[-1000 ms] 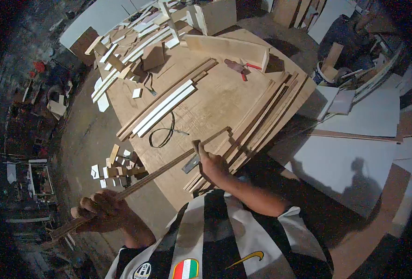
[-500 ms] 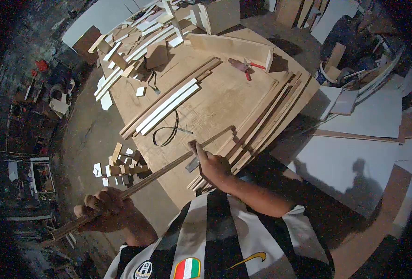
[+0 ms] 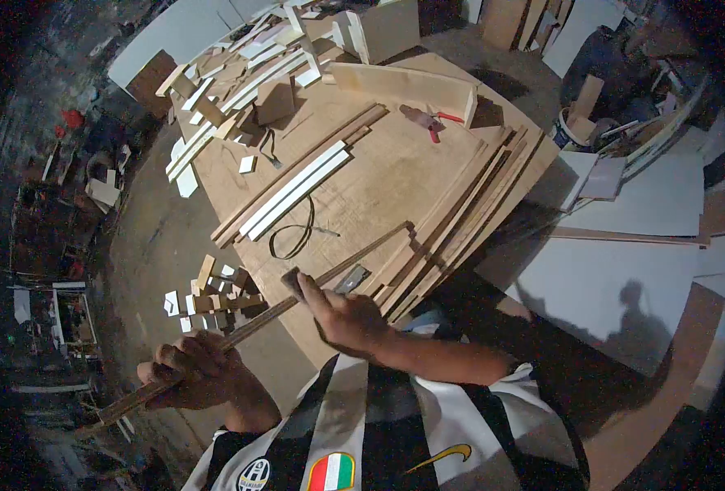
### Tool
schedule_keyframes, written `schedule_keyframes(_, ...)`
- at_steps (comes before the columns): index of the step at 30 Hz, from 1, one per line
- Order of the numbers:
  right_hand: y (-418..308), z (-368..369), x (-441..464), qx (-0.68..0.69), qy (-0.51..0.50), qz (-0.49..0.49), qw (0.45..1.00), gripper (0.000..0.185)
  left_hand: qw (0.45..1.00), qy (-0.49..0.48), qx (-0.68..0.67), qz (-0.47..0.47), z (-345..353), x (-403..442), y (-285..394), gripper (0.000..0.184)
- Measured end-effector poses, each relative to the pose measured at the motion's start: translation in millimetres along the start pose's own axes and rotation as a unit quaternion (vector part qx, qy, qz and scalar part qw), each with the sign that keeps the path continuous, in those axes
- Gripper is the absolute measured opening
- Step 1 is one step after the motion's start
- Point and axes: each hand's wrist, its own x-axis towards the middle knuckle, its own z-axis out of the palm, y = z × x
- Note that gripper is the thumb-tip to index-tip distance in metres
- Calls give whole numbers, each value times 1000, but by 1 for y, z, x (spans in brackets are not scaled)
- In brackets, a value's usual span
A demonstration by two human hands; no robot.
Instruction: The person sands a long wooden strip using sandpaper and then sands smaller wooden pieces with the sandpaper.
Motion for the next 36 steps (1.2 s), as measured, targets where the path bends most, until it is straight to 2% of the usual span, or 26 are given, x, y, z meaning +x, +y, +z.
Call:
schedule_keyframes(1,6,-3,-1,-7,-28,24,999,60,1000,-11,2,-5,-1,0,0,54)
schedule_keyframes(2,35,21,-4,-20,22,42,999,62,1000,-10,1,-2,-1,-1,1,54)
schedule_keyframes(3,32,19,-3,-23,23,36,999,62,1000,-17,-3,0,-1,-2,1,54)
schedule_keyframes(5,7,12,-6,-23,22,-1,1000,64,1000,-25,-6,-5,3,-3,0,54)
schedule_keyframes(6,-28,-3,-6,-39,49,-91,994,67,1000,-5,-5,-1,5,-3,0,54)
schedule_keyframes(7,-32,-7,-5,-42,51,-92,994,66,1000,17,-5,7,6,-3,-1,53)
schedule_keyframes(10,-10,-3,-2,-27,40,-58,997,63,1000,-11,-26,-7,1,1,0,48)
schedule_keyframes(12,2,8,-1,-55,-11,35,998,64,1000,7,-9,3,-2,-3,1,51)
schedule_keyframes(13,-8,3,1,-55,-11,35,998,64,1000,22,4,6,-3,-4,1,54)
schedule_keyframes(15,-37,-8,5,-46,48,-89,994,67,1000,1,-10,-5,-4,-2,2,51)
schedule_keyframes(17,-36,-9,7,-64,42,-92,993,67,999,-19,-25,-13,-3,-1,1,48)
schedule_keyframes(19,-25,-6,8,-48,-7,-41,998,63,999,28,-15,6,-4,-2,0,54)
schedule_keyframes(21,0,1,10,-37,-27,35,998,58,1000,14,-9,9,-10,-5,1,54)
schedule_keyframes(23,-17,-1,6,-16,-37,23,999,60,1000,-2,-5,5,-11,-6,2,54)
schedule_keyframes(25,-48,-4,5,-28,48,-84,995,61,1000,13,-1,2,-7,-6,3,54)
schedule_keyframes(27,-41,1,8,-66,70,-117,988,62,1000,30,-1,4,-10,-6,2,54)
schedule_keyframes(29,-19,4,6,-93,-26,-4,995,61,999,49,0,7,-16,-7,1,54)
schedule_keyframes(31,-11,12,5,-103,-12,25,994,60,999,38,4,15,-22,-8,0,54)
schedule_keyframes(33,-28,15,-2,-139,-3,-20,990,61,999,31,3,9,-17,-5,1,54)
schedule_keyframes(34,-42,5,0,-175,50,-82,980,60,1000,25,2,4,-14,-4,1,54)
schedule_keyframes(36,-32,10,-2,-181,44,-74,980,60,1000,27,-5,6,-13,-3,0,54)
